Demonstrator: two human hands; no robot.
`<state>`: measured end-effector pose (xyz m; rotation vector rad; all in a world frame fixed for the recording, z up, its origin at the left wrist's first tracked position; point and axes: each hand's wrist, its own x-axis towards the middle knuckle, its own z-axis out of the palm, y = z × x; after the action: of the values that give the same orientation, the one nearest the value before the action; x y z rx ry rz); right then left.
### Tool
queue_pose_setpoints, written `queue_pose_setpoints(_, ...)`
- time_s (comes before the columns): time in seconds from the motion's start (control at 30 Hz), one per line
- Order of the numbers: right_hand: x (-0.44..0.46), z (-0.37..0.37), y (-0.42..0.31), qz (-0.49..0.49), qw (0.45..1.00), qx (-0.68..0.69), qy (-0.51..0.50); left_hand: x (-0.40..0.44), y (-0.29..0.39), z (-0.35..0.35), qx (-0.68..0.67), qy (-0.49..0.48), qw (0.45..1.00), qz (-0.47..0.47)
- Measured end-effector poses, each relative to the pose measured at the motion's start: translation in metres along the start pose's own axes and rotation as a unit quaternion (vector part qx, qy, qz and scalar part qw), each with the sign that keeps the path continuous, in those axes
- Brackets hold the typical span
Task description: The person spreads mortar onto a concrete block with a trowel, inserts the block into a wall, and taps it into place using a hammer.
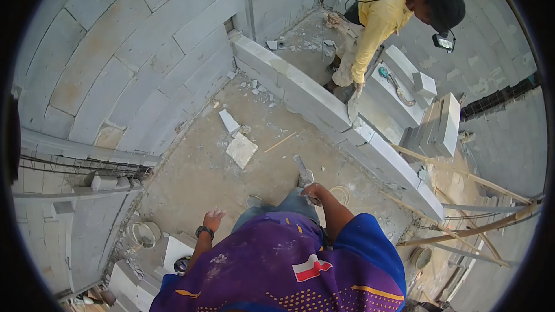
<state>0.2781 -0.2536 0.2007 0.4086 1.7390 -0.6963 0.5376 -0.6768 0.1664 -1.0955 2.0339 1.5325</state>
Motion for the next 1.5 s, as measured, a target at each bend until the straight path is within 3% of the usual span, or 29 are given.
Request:
queue_pose_setpoints(0.03,0.013,0.014,-0.018,-0.013,1.0,-0.006,-0.022,-0.008,-0.042,-0.02,-0.023,0.041,0.999,-0.024)
queue_pose_setpoints(0.13,0.015,0.049,-0.084,-0.05,0.992,-0.084,-0.079,-0.05,-0.142,-0.081,0.075,0.167,0.962,-0.202)
queue_pose_setpoints(0.17,0.001,0.064,-0.111,-0.041,0.985,-0.158,-0.052,-0.072,-0.153,-0.098,0.04,0.211,0.94,-0.266)
queue_pose_setpoints(0.2,0.0,0.074,-0.128,-0.119,0.964,-0.231,-0.05,-0.101,-0.162,-0.111,0.005,0.243,0.912,-0.329)
queue_pose_setpoints(0.23,0.026,0.082,-0.134,-0.116,0.959,-0.245,-0.086,-0.103,-0.216,-0.111,-0.003,0.285,0.898,-0.334)
queue_pose_setpoints(0.27,0.012,0.095,-0.156,-0.084,0.958,-0.27,-0.046,-0.14,-0.193,-0.121,-0.046,0.318,0.898,-0.3)
queue_pose_setpoints(0.3,0.038,0.102,-0.161,-0.123,0.937,-0.324,-0.03,-0.165,-0.188,-0.125,-0.099,0.335,0.888,-0.299)
queue_pose_setpoints(0.37,0.101,0.101,-0.172,-0.269,0.837,-0.462,-0.115,-0.194,-0.195,-0.111,-0.147,0.4,0.839,-0.337)
queue_pose_setpoints(0.47,0.045,0.162,-0.243,-0.042,0.909,-0.412,-0.049,-0.208,-0.21,-0.07,-0.197,0.358,0.821,-0.399)
queue_pose_setpoints(0.53,0.033,0.188,-0.277,-0.043,0.869,-0.484,-0.09,-0.215,-0.191,-0.048,-0.22,0.279,0.825,-0.44)
queue_pose_setpoints(0.6,0.053,0.201,-0.303,-0.096,0.801,-0.56,-0.187,-0.196,-0.21,-0.011,-0.225,0.207,0.842,-0.444)
queue_pose_setpoints(0.67,0.098,0.207,-0.322,-0.178,0.706,-0.653,-0.209,-0.178,-0.213,0.007,-0.222,0.129,0.862,-0.437)
queue_pose_setpoints(0.7,0.125,0.211,-0.334,-0.182,0.684,-0.671,-0.222,-0.166,-0.216,0.008,-0.224,0.087,0.875,-0.421)
queue_pose_setpoints(0.77,0.177,0.22,-0.359,-0.191,0.638,-0.703,-0.248,-0.153,-0.201,-0.008,-0.233,0.113,0.871,-0.417)
queue_pose_setpoints(0.8,0.163,0.237,-0.385,-0.194,0.632,-0.704,-0.26,-0.147,-0.198,-0.026,-0.234,0.143,0.871,-0.407)
queue_pose_setpoints(0.87,0.131,0.297,-0.436,-0.153,0.661,-0.716,-0.162,-0.131,-0.193,-0.061,-0.236,0.202,0.869,-0.386)
queue_pose_setpoints(0.9,0.115,0.325,-0.464,-0.06,0.76,-0.634,-0.13,-0.124,-0.19,-0.087,-0.268,0.26,0.85,-0.371)
queue_pose_setpoints(0.93,0.124,0.35,-0.484,-0.045,0.772,-0.626,-0.102,-0.123,-0.185,-0.119,-0.3,0.311,0.828,-0.357)
queue_pose_setpoints(1.0,0.142,0.399,-0.526,-0.085,0.638,-0.758,-0.109,-0.126,-0.173,-0.173,-0.381,0.449,0.756,-0.286)
queue_pose_setpoints(1.03,0.153,0.423,-0.546,-0.162,0.581,-0.783,-0.151,-0.126,-0.175,-0.192,-0.347,0.499,0.743,-0.279)
queue_pose_setpoints(1.07,0.14,0.455,-0.564,-0.164,0.593,-0.784,-0.075,-0.133,-0.166,-0.219,-0.355,0.508,0.732,-0.284)
queue_pose_setpoints(1.17,0.137,0.548,-0.604,-0.23,0.523,-0.816,-0.087,-0.14,-0.174,-0.254,-0.38,0.519,0.702,-0.305)
queue_pose_setpoints(1.23,0.092,0.614,-0.62,-0.238,0.521,-0.816,-0.076,-0.142,-0.197,-0.256,-0.401,0.511,0.683,-0.333)
queue_pose_setpoints(1.37,0.078,0.736,-0.605,-0.33,0.496,-0.798,-0.089,-0.157,-0.273,-0.26,-0.431,0.491,0.643,-0.4)
queue_pose_setpoints(1.47,0.024,0.822,-0.584,-0.264,0.493,-0.821,-0.115,-0.175,-0.301,-0.246,-0.454,0.502,0.585,-0.447)
queue_pose_setpoints(1.5,0.016,0.853,-0.575,-0.286,0.47,-0.825,-0.126,-0.185,-0.326,-0.248,-0.459,0.513,0.567,-0.452)
